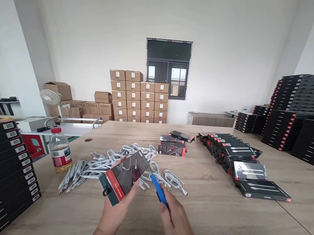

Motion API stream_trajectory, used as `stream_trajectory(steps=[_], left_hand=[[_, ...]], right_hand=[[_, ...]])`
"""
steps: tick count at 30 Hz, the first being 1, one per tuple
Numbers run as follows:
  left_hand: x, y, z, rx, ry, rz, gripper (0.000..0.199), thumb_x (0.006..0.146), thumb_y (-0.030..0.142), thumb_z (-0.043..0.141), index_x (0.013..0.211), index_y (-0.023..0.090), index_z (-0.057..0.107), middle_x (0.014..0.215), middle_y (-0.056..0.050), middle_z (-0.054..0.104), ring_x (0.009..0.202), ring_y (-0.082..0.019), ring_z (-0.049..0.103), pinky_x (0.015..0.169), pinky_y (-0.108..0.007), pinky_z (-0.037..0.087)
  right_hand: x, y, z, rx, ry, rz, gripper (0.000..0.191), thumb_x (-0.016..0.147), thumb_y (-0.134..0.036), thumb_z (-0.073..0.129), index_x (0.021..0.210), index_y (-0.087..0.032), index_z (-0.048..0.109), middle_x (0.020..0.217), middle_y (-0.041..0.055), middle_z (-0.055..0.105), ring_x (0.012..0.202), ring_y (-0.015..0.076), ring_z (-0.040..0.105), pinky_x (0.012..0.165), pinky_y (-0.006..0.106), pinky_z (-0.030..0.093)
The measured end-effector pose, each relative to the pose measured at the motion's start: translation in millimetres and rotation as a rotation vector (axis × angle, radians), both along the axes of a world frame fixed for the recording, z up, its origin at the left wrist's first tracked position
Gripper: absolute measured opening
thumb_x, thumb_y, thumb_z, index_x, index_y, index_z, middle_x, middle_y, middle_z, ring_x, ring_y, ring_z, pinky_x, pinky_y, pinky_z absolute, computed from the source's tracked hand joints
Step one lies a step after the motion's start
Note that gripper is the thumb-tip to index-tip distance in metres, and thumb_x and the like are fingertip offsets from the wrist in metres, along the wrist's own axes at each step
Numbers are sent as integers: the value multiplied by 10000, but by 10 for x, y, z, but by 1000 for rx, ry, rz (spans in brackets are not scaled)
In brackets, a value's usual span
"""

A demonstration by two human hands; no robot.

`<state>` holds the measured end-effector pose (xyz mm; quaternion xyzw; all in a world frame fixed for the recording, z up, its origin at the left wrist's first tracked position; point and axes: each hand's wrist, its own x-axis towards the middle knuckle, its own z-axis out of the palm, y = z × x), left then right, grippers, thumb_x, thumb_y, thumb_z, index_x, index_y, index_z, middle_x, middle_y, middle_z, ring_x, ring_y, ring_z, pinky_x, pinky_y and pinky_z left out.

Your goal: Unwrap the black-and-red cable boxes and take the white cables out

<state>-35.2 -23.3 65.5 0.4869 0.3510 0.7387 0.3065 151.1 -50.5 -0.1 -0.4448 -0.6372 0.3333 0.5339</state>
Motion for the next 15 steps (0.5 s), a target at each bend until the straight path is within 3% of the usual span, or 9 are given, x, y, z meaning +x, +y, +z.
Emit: stream_trajectory(steps=[2,4,9,15], left_hand=[[8,-2,-4,42,-3,34,663,622,174,903,1229,274,656,1362,-71,628,1406,-301,467,1219,-380,316],[14,1,-13,73,34,56,744,634,177,895,1308,314,612,1470,-56,546,1424,-310,438,1242,-425,284],[21,28,-43,151,141,131,760,672,151,858,1331,414,583,1563,42,447,1492,-313,323,1277,-485,221],[46,0,-12,164,137,116,784,634,100,857,1308,423,621,1499,45,518,1434,-306,419,1261,-436,271]], right_hand=[[-19,6,-116,72,-101,-12,528,992,-463,474,1496,-310,498,1413,55,628,1365,272,515,1116,419,450],[-43,8,-205,131,-183,11,551,1003,-416,444,1544,-316,420,1532,35,525,1441,264,439,1172,430,400],[-137,-88,-206,131,-212,17,550,1013,-356,430,1559,-298,395,1532,41,524,1441,261,443,1185,418,387],[-131,-142,-66,85,-205,57,552,1018,-379,454,1559,-286,396,1536,55,520,1427,251,464,1202,398,361]])
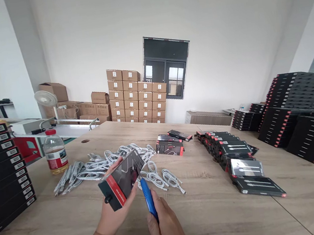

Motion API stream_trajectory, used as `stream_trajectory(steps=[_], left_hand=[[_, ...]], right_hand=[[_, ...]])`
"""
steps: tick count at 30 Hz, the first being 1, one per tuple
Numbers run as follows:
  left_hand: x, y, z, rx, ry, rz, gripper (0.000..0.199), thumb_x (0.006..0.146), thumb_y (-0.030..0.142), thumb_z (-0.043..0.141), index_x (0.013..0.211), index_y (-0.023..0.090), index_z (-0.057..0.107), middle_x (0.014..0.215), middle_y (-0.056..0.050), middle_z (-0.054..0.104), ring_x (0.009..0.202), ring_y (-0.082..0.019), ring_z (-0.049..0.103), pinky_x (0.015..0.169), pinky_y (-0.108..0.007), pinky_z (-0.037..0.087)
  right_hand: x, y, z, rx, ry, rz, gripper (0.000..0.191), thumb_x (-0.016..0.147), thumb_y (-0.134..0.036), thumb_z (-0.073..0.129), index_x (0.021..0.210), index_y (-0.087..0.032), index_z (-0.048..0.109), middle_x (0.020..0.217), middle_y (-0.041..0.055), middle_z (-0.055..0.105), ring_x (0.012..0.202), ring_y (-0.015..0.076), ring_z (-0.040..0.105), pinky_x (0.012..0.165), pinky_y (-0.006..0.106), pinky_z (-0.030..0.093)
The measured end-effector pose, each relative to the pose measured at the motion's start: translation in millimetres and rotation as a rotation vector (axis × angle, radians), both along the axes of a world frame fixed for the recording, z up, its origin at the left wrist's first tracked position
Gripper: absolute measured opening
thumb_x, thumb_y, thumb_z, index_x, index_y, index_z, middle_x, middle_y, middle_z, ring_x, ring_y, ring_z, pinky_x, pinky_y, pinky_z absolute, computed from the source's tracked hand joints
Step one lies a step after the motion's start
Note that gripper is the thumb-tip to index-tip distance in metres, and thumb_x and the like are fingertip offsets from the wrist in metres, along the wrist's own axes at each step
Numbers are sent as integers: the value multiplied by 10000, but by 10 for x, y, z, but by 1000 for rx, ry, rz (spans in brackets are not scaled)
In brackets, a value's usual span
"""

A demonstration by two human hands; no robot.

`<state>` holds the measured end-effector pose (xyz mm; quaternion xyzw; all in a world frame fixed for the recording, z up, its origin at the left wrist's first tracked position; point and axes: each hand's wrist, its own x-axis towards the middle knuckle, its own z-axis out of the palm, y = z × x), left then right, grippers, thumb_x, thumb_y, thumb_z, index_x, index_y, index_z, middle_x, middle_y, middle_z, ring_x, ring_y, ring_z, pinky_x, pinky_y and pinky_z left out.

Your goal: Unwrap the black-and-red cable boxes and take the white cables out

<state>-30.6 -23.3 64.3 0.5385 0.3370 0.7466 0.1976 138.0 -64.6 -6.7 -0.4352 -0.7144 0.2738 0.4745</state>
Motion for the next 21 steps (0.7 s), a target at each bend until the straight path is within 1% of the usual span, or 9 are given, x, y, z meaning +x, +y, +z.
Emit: stream_trajectory(steps=[3,5,7,9,12,14,16,18,21], left_hand=[[48,-40,24,-13,0,-41,802,615,88,863,1311,412,631,1475,32,541,1415,-295,449,1248,-404,292],[80,-59,33,-26,-25,-87,794,597,82,871,1290,400,651,1473,27,550,1410,-299,456,1244,-398,300],[92,-61,36,-24,-46,-107,791,593,76,871,1285,395,657,1468,24,560,1404,-305,462,1245,-407,297],[75,-46,32,-8,-22,-70,791,610,81,861,1301,396,641,1467,20,557,1407,-307,455,1251,-419,287],[3,-4,9,21,66,44,793,673,114,831,1360,416,574,1515,23,499,1435,-313,416,1260,-457,273],[-49,26,-18,29,115,95,786,711,148,810,1389,427,525,1547,21,460,1458,-332,380,1258,-517,270],[-86,49,-48,40,160,123,774,741,189,788,1410,431,483,1560,8,438,1469,-354,359,1242,-589,277],[-104,62,-70,59,207,143,758,771,230,761,1430,432,447,1560,-10,429,1459,-364,370,1223,-641,286],[-100,58,-71,74,259,163,742,792,264,739,1444,421,423,1547,-31,434,1433,-363,405,1204,-669,300]], right_hand=[[42,37,35,-39,-4,27,571,1009,-396,471,1565,-297,382,1523,58,533,1384,267,509,1151,405,431],[53,56,43,-48,33,-4,585,996,-419,493,1560,-300,393,1445,69,603,1284,279,588,1062,406,512],[46,59,39,-38,67,-39,584,983,-434,515,1543,-294,427,1344,78,667,1200,289,633,992,409,553],[28,48,24,-1,78,-54,576,982,-437,515,1534,-290,444,1315,80,681,1207,296,629,1012,423,539],[-8,20,-15,96,69,-48,564,993,-439,486,1532,-278,446,1413,77,624,1326,291,558,1129,435,449],[-24,9,-47,147,36,-27,561,1001,-429,468,1533,-252,443,1473,83,579,1378,277,517,1166,419,409],[-27,11,-74,180,-8,-7,559,1007,-401,458,1540,-234,427,1505,90,550,1395,260,505,1171,397,406],[-22,22,-90,206,-40,1,560,1007,-368,458,1548,-231,409,1515,89,542,1394,250,510,1166,386,417],[-17,40,-91,227,-48,3,561,1000,-343,470,1547,-237,404,1504,82,556,1378,246,530,1156,382,434]])
